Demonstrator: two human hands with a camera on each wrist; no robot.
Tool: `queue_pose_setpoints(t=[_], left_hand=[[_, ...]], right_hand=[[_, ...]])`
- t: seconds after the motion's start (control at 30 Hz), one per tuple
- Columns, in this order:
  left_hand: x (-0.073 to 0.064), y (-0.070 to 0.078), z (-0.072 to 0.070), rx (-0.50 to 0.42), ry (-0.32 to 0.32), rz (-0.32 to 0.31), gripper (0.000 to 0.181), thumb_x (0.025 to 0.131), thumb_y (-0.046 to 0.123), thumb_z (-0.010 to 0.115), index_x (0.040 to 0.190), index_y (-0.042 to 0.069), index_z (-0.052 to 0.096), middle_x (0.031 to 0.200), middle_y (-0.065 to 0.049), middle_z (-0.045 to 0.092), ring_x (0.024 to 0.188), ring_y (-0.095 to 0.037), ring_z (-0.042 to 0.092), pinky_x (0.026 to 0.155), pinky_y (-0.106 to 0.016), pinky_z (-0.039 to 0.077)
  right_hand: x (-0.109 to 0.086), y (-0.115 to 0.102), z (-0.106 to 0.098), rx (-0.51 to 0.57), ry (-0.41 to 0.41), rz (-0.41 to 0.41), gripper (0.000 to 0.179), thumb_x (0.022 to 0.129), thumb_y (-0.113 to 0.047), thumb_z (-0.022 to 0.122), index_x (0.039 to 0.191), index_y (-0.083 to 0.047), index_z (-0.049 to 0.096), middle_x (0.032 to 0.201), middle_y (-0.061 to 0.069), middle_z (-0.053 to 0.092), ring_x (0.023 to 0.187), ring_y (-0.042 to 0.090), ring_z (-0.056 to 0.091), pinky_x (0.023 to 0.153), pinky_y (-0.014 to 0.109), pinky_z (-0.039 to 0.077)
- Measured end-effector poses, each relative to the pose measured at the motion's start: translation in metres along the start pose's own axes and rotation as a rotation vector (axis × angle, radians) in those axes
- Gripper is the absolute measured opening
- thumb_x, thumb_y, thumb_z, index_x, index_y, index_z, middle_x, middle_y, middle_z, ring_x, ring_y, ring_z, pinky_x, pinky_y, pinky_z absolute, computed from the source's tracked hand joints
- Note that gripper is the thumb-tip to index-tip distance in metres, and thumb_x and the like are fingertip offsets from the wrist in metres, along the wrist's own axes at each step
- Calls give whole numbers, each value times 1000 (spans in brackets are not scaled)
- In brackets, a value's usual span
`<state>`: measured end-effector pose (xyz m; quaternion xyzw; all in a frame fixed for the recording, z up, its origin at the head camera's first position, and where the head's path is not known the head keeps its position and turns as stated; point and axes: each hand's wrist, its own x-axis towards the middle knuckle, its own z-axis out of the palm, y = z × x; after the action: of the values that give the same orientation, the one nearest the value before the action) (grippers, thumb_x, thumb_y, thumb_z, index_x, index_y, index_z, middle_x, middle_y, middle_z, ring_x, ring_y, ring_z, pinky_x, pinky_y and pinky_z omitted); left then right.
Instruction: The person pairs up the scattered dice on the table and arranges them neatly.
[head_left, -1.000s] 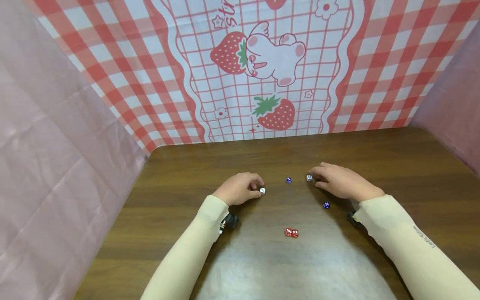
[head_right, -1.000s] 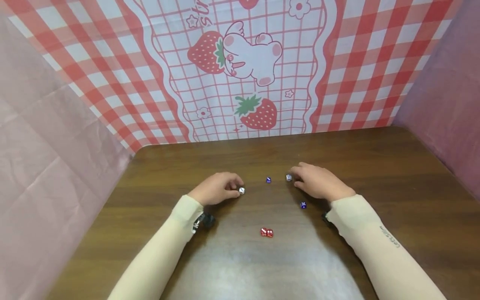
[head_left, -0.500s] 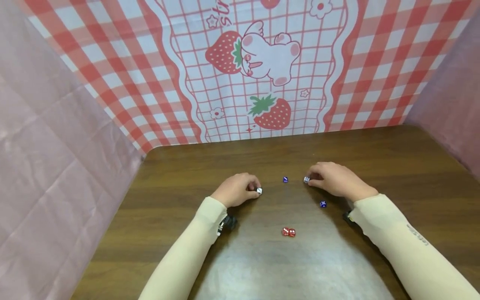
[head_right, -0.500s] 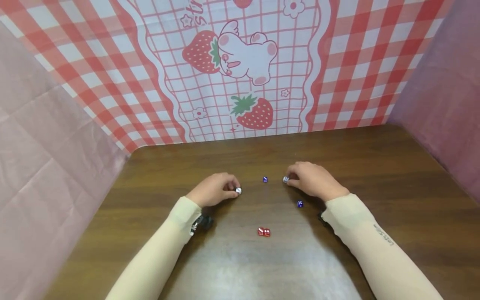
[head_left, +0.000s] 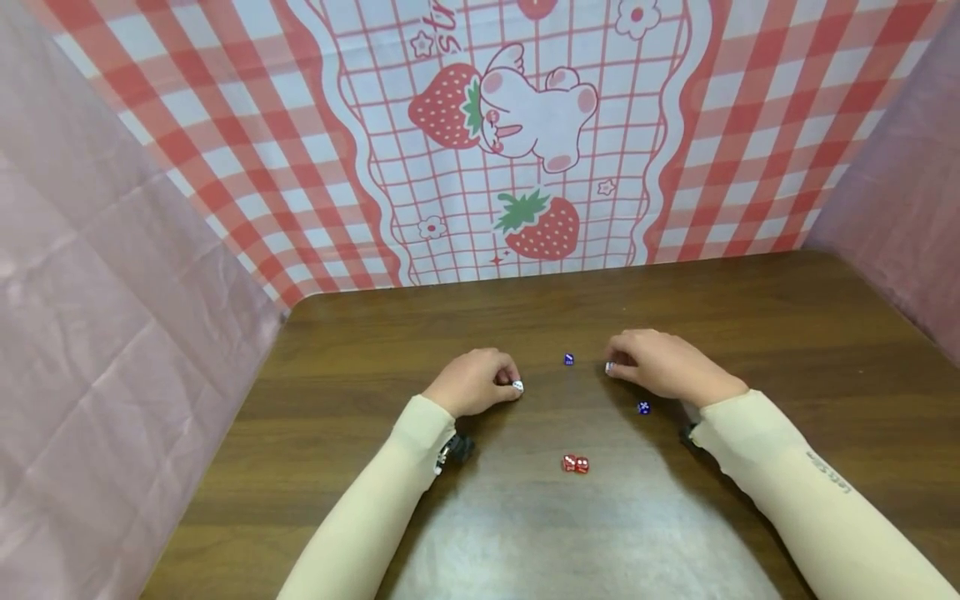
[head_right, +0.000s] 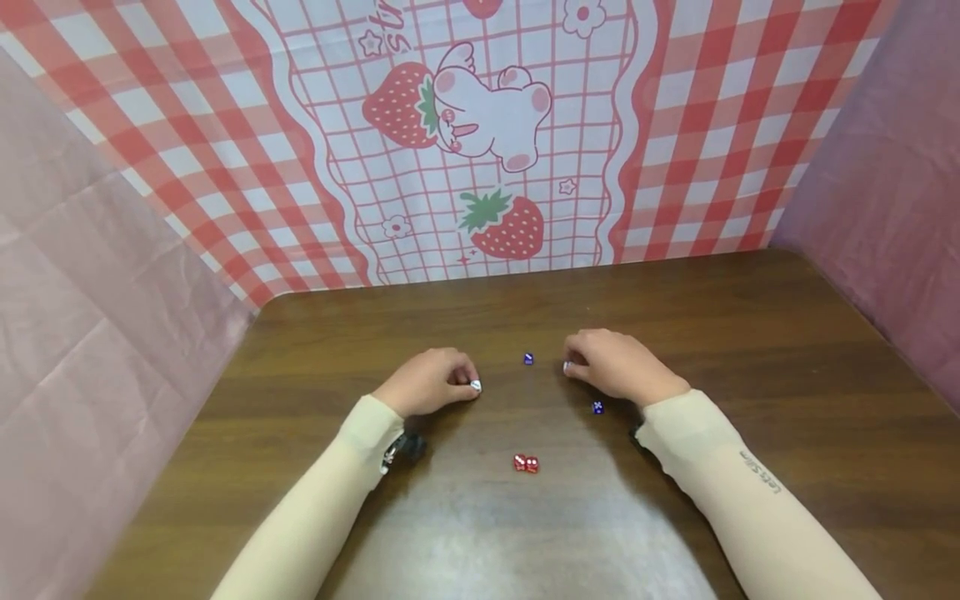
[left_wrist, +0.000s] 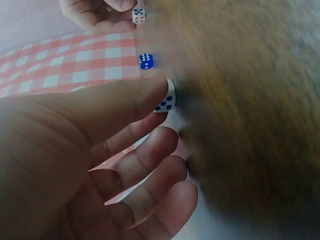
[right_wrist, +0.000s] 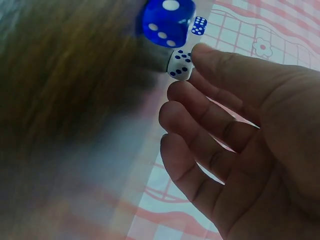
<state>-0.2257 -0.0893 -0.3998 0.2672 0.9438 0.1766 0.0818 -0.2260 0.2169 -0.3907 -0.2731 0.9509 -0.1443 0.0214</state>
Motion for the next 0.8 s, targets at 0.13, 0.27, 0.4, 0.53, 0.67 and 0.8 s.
queue_pose_setpoints(t=[0.13, 0.27, 0.4, 0.53, 0.67, 0.8], left_hand=[[0, 2, 0, 13, -2, 0, 11, 95, 32, 77, 96, 21, 73, 87, 10, 65, 84, -8, 61, 81, -31, 51], [-1, 4, 0, 6, -15, 2, 11, 94, 31, 78, 94, 21, 74, 85, 10, 65, 82, -8, 60, 80, -30, 50], [-1, 5, -1, -3, -24, 8, 11, 93, 31, 79, 93, 21, 74, 84, 11, 65, 82, -7, 60, 79, -29, 50], [-2, 6, -3, -14, -28, -1, 14, 91, 32, 82, 89, 21, 72, 83, 11, 64, 81, -8, 59, 78, -29, 50], [-4, 7, -3, -34, -36, -8, 17, 89, 33, 84, 86, 22, 71, 82, 11, 64, 80, -7, 59, 77, -29, 50], [-3, 8, -2, -44, -45, -2, 15, 90, 34, 83, 87, 23, 73, 82, 12, 65, 79, -6, 60, 77, -28, 50]], right_hand=[[-1, 0, -2, 7, -25, 7, 3, 96, -16, 75, 95, -16, 72, 92, -3, 70, 79, 12, 61, 70, 40, 53], [-2, -1, -4, 38, -57, 16, 5, 95, -14, 75, 91, -17, 73, 89, -5, 70, 74, 10, 57, 68, 37, 51], [-3, -5, -6, 68, -92, 15, 6, 95, -15, 75, 90, -18, 72, 85, -6, 67, 71, 10, 55, 66, 35, 49], [-4, -8, -7, 92, -119, 5, 10, 96, -15, 75, 87, -17, 70, 80, -7, 62, 69, 10, 52, 66, 33, 47], [-3, -9, -7, 123, -142, -18, 11, 96, -14, 74, 87, -17, 70, 78, -8, 61, 70, 10, 52, 66, 32, 47], [-2, -9, -5, 158, -162, -59, 11, 96, -13, 74, 87, -18, 69, 80, -9, 62, 72, 8, 54, 67, 30, 49]])
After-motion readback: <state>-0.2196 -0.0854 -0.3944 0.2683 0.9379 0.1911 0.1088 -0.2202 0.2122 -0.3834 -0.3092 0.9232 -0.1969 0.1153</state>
